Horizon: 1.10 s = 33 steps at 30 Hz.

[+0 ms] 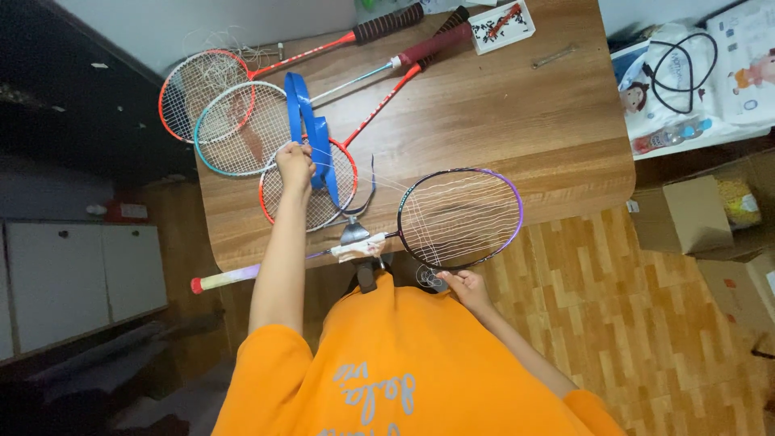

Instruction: The recorder is threading or removing strings from a badminton racket held in a stringing clamp.

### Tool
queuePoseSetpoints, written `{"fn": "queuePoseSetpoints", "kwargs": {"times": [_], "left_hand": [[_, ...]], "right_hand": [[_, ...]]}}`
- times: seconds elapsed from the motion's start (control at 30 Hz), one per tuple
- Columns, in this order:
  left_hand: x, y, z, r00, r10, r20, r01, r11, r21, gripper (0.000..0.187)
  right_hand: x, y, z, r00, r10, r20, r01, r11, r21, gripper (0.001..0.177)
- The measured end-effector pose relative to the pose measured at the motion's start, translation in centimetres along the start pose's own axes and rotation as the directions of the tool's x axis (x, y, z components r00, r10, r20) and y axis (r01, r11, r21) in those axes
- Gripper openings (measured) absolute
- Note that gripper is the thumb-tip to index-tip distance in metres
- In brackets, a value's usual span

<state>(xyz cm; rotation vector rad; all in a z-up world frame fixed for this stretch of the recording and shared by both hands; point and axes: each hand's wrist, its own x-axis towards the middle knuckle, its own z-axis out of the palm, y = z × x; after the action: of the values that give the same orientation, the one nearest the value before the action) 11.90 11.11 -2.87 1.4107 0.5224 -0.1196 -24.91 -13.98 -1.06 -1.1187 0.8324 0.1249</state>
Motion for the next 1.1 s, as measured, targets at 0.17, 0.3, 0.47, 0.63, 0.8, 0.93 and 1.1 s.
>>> {"fn": "queuePoseSetpoints", "kwargs": {"times": [0.17,0.3,0.47,0.63,0.8,0.93,1.1], "left_hand": [[1.7,-2.6,-0.7,0.999,-0.018,0.032,0.02,0.998,-0.056,0.012],[1.5,-1.5,-0.5,0.998,-0.003,0.066,0.01,0.996,-0.092,0.005],[1.1,-0.4,2.0,0.99,0.055,0.127,-0.057,0.998,0.017,0.016],[1.1,-4.0,0.6,0.847,0.122,0.517,-0.41,0.77,0.49,0.021],[-12.5,1.1,1.5,0.85,0.253,0.461,-0.524,0.486,0.699,0.029],[-18.3,-5.6,1.1,0.856,0.349,0.383,-0.513,0.667,0.54,0.008],[-30.0,-6.0,0.9,0.827,-0.18,0.533,-0.313,0.64,0.702,0.017]], "right_hand": [[-0.5,-1.2,1.0,1.0,-0.018,0.024,0.019,1.0,-0.024,0.026],[0.9,1.7,-0.5,1.0,-0.01,0.014,0.01,0.999,-0.031,0.016],[0.7,2.5,-0.5,1.0,-0.022,-0.01,0.022,1.0,0.015,0.014],[-1.0,2.9,-2.2,1.0,0.006,-0.012,-0.007,0.997,-0.072,0.011],[-1.4,7.7,-7.2,0.997,0.075,-0.016,-0.077,0.963,-0.258,0.014],[-1.8,11.0,-11.7,0.996,0.091,-0.015,-0.09,0.918,-0.386,0.015],[-3.1,14.5,-17.6,0.992,0.11,-0.058,-0.124,0.843,-0.524,0.014]]}}
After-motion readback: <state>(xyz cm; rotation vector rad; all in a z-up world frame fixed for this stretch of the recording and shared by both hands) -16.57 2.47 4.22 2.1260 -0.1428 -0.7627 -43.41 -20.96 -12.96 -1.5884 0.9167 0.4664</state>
